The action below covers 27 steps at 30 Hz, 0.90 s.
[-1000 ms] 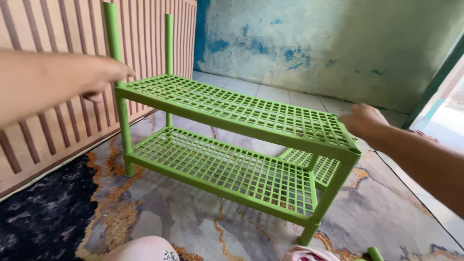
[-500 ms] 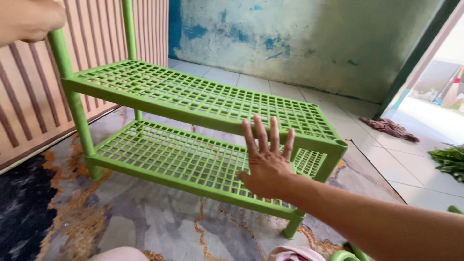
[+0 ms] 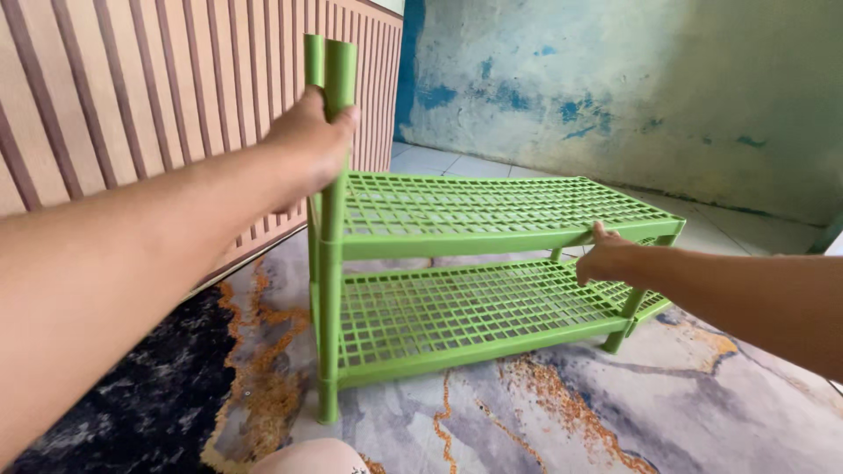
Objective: The person disassembles a green plastic two-tier rack by removing the top handle, then detaching the side panels and vertical poles one by one. The parts are placed on the floor as they are removed.
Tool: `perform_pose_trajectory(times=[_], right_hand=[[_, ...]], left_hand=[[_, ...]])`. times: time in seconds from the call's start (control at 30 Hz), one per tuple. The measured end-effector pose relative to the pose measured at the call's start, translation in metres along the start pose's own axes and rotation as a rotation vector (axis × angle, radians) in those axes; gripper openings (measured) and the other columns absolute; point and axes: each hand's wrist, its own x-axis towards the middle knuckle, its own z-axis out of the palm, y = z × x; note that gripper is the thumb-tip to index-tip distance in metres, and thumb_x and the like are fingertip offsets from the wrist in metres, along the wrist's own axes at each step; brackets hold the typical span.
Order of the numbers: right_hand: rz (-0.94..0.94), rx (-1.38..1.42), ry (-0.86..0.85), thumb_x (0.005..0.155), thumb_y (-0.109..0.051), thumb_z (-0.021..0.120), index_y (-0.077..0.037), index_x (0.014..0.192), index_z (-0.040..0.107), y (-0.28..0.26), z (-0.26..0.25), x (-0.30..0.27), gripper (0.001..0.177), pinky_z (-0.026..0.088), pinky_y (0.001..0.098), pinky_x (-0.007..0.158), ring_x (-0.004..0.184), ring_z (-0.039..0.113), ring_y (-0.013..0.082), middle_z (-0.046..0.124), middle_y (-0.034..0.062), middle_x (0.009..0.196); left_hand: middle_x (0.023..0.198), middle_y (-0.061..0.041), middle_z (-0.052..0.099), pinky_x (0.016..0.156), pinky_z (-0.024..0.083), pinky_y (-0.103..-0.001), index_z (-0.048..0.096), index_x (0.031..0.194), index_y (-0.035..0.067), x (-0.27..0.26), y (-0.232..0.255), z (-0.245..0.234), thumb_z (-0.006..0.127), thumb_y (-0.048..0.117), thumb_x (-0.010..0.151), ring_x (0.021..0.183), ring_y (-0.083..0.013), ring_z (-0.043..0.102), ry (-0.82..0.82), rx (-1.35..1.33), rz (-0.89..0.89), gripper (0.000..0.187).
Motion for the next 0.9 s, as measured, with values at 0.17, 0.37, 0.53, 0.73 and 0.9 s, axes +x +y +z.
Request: perform_pose_trajectory(times=[0.17, 0.37, 0.53, 0.73, 0.9], right_hand=[[-0.194, 0.466, -0.102, 0.076, -0.034, 0.083, -0.017, 0.165, 0.0, -0.06, -0.011, -0.073, 0.123, 0.041, 0.0527, 0.117, 0.145, 0.039, 0.0404, 0.016, 0.0182, 0.168], [0.173, 1.405, -0.016, 0.086, -0.025, 0.068, -0.007, 0.137, 0.054, -0.147, -0.011, -0.14, 0.055, 0.046, 0.0527, 0.108, 0.133, 0.05, 0.0338, 0.046, 0.0185, 0.148], [0.134, 1.273, -0.033, 0.087, -0.027, 0.075, -0.002, 0.127, 0.06, -0.147, -0.005, -0.144, 0.049, 0.048, 0.0473, 0.102, 0.125, 0.057, 0.0298, 0.058, 0.0157, 0.138], [0.004, 1.097, -0.064, 0.087, -0.028, 0.072, 0.0, 0.115, 0.067, -0.112, 0.003, -0.126, 0.04, 0.055, 0.0459, 0.096, 0.117, 0.064, 0.0304, 0.068, 0.0191, 0.128], [-0.04, 1.041, -0.324, 0.1, -0.038, 0.059, -0.02, 0.13, 0.057, -0.049, -0.019, -0.111, 0.034, 0.044, 0.0492, 0.102, 0.122, 0.053, 0.0176, 0.059, 0.0003, 0.135]], left_hand=[[0.106, -0.007, 0.066, 0.083, 0.063, -0.044, 0.047, 0.138, 0.016, -0.037, 0.026, 0.012, 0.047, 0.043, 0.102, 0.091, -0.019, 0.069, -0.273, -0.208, 0.125, 0.045], [0.106, -0.009, 0.066, 0.085, 0.063, -0.045, 0.05, 0.14, 0.018, -0.061, 0.036, 0.006, 0.05, 0.047, 0.102, 0.095, -0.025, 0.07, -0.286, -0.159, 0.12, 0.047], [0.108, -0.008, 0.067, 0.085, 0.062, -0.046, 0.051, 0.14, 0.022, -0.089, 0.05, 0.007, 0.048, 0.044, 0.1, 0.098, -0.0245, 0.07, -0.234, -0.137, 0.089, 0.046], [0.113, -0.009, 0.072, 0.091, 0.059, -0.046, 0.047, 0.14, 0.021, -0.121, 0.088, 0.031, 0.041, 0.043, 0.102, 0.097, -0.0246, 0.076, -0.337, -0.107, 0.094, 0.044], [0.13, -0.012, 0.063, 0.102, 0.051, -0.048, 0.048, 0.142, 0.02, -0.12, 0.108, 0.088, 0.045, 0.034, 0.105, 0.117, -0.0295, 0.065, -0.411, -0.184, 0.215, 0.04]])
